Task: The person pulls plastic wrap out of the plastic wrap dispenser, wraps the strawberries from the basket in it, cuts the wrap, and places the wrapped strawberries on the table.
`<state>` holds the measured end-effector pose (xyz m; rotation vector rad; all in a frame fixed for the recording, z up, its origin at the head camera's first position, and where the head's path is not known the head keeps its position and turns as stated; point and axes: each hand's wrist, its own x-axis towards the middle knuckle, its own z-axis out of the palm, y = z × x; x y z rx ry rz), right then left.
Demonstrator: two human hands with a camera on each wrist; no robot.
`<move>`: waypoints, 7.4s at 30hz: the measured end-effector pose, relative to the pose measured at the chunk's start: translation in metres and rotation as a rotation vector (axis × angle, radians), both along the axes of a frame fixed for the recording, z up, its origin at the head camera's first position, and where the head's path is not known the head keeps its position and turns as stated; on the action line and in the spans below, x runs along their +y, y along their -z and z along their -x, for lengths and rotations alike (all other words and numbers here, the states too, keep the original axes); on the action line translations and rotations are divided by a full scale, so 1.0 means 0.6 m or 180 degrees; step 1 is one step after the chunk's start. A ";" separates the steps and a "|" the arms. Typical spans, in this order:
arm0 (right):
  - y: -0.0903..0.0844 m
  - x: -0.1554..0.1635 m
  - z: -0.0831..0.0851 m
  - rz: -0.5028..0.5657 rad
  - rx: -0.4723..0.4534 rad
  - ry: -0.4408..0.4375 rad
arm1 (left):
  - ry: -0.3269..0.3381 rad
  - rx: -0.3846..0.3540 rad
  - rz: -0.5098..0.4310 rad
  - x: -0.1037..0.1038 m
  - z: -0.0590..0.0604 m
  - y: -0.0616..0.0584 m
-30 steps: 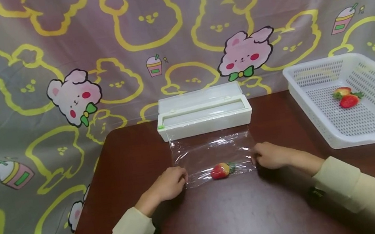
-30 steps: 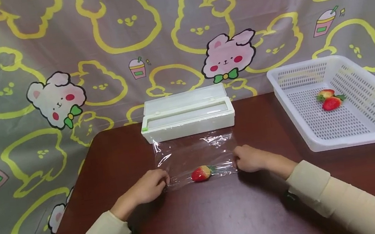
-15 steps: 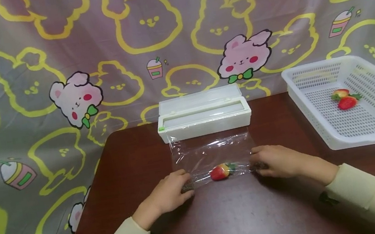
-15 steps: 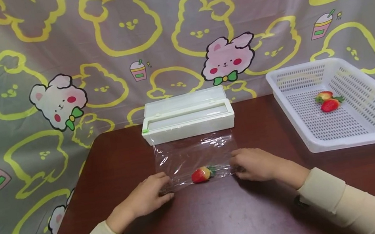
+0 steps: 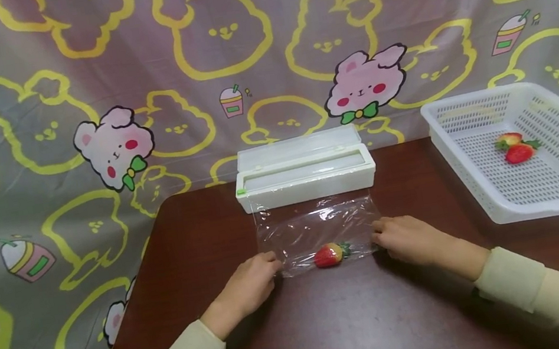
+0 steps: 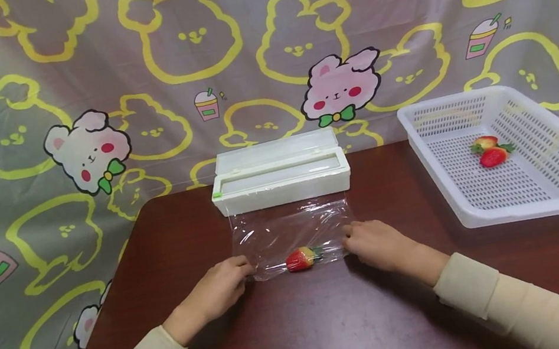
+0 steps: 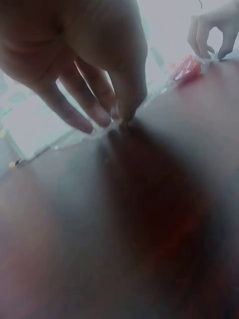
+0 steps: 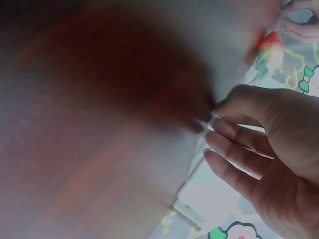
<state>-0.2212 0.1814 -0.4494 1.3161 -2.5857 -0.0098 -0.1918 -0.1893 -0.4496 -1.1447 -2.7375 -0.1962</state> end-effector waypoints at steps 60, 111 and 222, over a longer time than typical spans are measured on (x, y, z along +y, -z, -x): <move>-0.050 0.032 0.066 0.1249 -0.1333 0.1043 | -0.0996 -0.0306 -0.0884 -0.005 0.074 -0.014; -0.015 -0.053 0.069 0.0882 -0.1922 0.0111 | -0.0368 -0.0862 -0.0321 0.029 0.073 -0.009; -0.079 -0.169 0.167 0.0217 -0.0918 0.0659 | -0.1281 -0.0884 -0.0343 -0.012 0.193 -0.027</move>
